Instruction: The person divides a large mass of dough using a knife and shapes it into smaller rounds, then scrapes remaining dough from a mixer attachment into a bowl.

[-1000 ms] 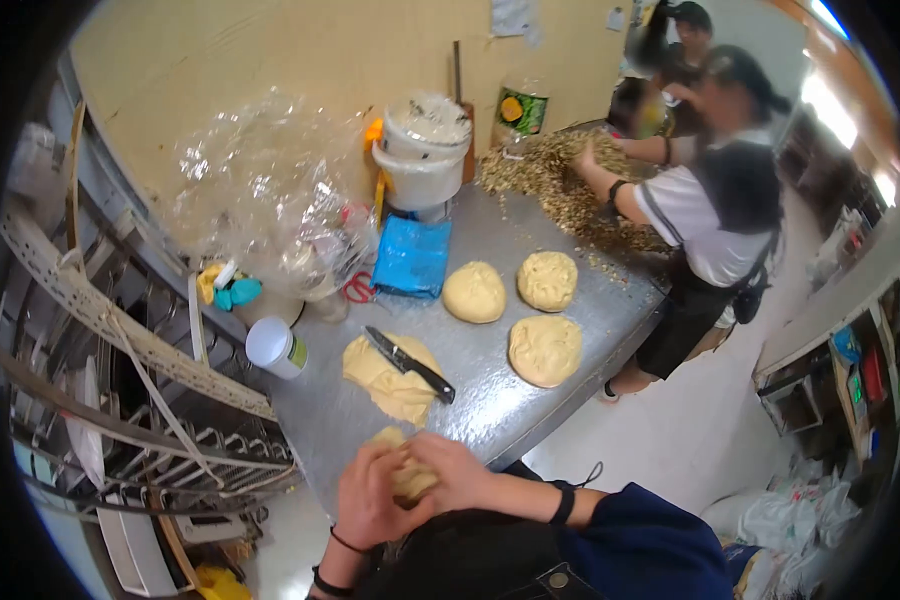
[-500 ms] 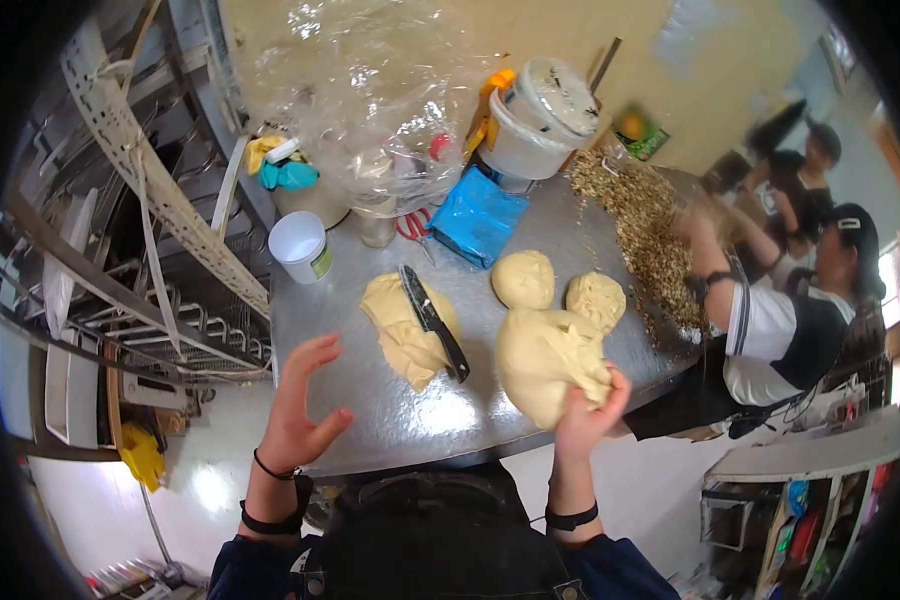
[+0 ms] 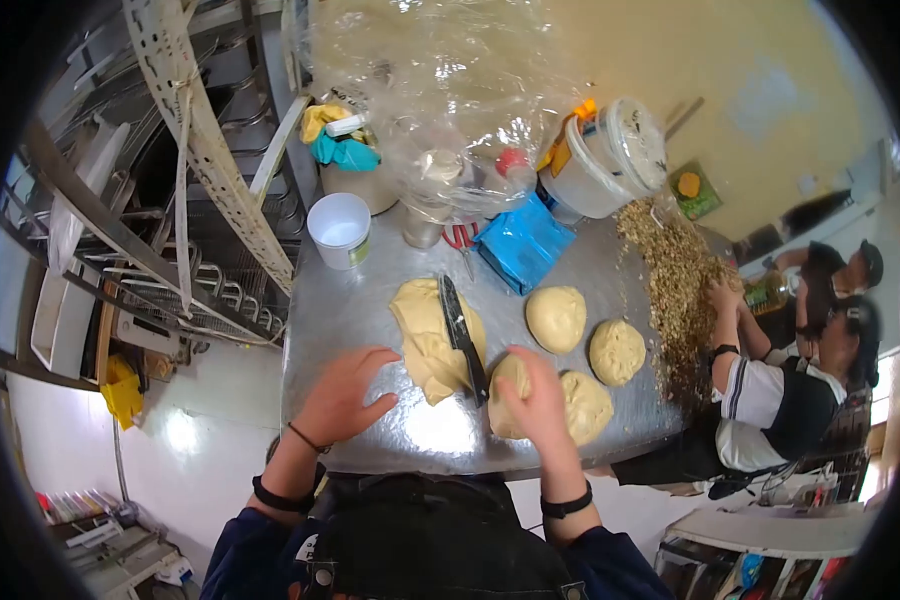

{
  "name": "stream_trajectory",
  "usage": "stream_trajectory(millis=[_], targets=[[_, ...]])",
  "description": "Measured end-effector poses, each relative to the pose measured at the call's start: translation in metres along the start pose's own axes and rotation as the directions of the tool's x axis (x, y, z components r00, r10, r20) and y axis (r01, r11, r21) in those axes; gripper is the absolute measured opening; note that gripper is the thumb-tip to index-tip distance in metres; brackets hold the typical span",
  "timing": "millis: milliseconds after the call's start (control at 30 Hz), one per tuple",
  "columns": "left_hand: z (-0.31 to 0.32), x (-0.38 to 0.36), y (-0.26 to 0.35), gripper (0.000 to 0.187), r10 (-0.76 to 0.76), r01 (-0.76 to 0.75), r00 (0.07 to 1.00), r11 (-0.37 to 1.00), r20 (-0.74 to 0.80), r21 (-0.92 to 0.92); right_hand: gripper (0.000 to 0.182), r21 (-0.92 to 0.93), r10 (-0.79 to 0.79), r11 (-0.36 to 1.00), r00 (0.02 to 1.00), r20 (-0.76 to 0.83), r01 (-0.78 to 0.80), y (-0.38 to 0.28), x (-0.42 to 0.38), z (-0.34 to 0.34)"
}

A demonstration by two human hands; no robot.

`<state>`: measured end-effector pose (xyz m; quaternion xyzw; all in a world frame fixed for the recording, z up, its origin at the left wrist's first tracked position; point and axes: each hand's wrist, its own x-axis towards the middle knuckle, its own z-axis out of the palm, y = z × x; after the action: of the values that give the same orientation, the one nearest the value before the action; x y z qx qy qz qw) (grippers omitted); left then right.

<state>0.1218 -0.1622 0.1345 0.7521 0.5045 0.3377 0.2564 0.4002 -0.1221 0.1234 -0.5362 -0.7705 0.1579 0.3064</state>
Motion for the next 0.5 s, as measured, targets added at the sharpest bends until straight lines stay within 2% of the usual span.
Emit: stream_trajectory(millis=[67, 100, 167, 200, 267, 333, 400, 433, 500], targets=[[0.006, 0.007, -0.009, 0.042, -0.019, 0.018, 0.999, 1.000, 0.049, 0.021, 0.052, -0.012, 0.090, 0.996, 0.952, 0.294, -0.090, -0.003, 0.014, 0.031], [0.010, 0.010, -0.013, 0.042, -0.024, 0.023, 0.998, 1.000, 0.060, 0.020, 0.052, -0.010, 0.086, 0.996, 0.948, 0.305, -0.087, 0.004, 0.014, 0.050], [0.013, 0.016, -0.023, 0.042, -0.039, 0.038, 0.997, 0.999, 0.070, 0.020, 0.064, -0.330, 0.336, 0.923, 0.833, 0.439, -0.198, 0.026, 0.009, 0.086], [0.015, 0.019, -0.028, 0.043, -0.053, 0.051, 0.995, 0.998, 0.083, 0.029, 0.064, -0.328, 0.332, 0.925, 0.831, 0.447, -0.193, 0.031, 0.009, 0.093], [0.019, 0.025, -0.043, 0.043, -0.073, 0.070, 0.993, 0.997, 0.098, 0.036, 0.073, -0.444, 0.418, 0.872, 0.784, 0.459, -0.205, 0.041, 0.007, 0.103], [0.026, 0.030, -0.064, 0.045, -0.166, 0.165, 0.975, 0.986, 0.151, 0.014, 0.077, -0.426, 0.434, 0.872, 0.784, 0.444, -0.242, 0.036, 0.015, 0.096], [0.033, 0.040, -0.082, 0.046, -0.202, 0.197, 0.963, 0.979, 0.178, 0.047, 0.073, -0.342, 0.538, 0.843, 0.676, 0.504, -0.416, 0.033, 0.023, 0.080], [0.037, 0.047, -0.091, 0.047, -0.232, 0.219, 0.953, 0.972, 0.197, 0.084, 0.073, -0.344, 0.544, 0.839, 0.669, 0.507, -0.422, 0.036, 0.024, 0.074], [0.050, 0.064, -0.110, 0.047, -0.226, 0.202, 0.952, 0.971, 0.205, 0.129, 0.061, -0.041, 0.444, 0.877, 0.774, 0.452, -0.479, 0.047, 0.022, 0.059]])
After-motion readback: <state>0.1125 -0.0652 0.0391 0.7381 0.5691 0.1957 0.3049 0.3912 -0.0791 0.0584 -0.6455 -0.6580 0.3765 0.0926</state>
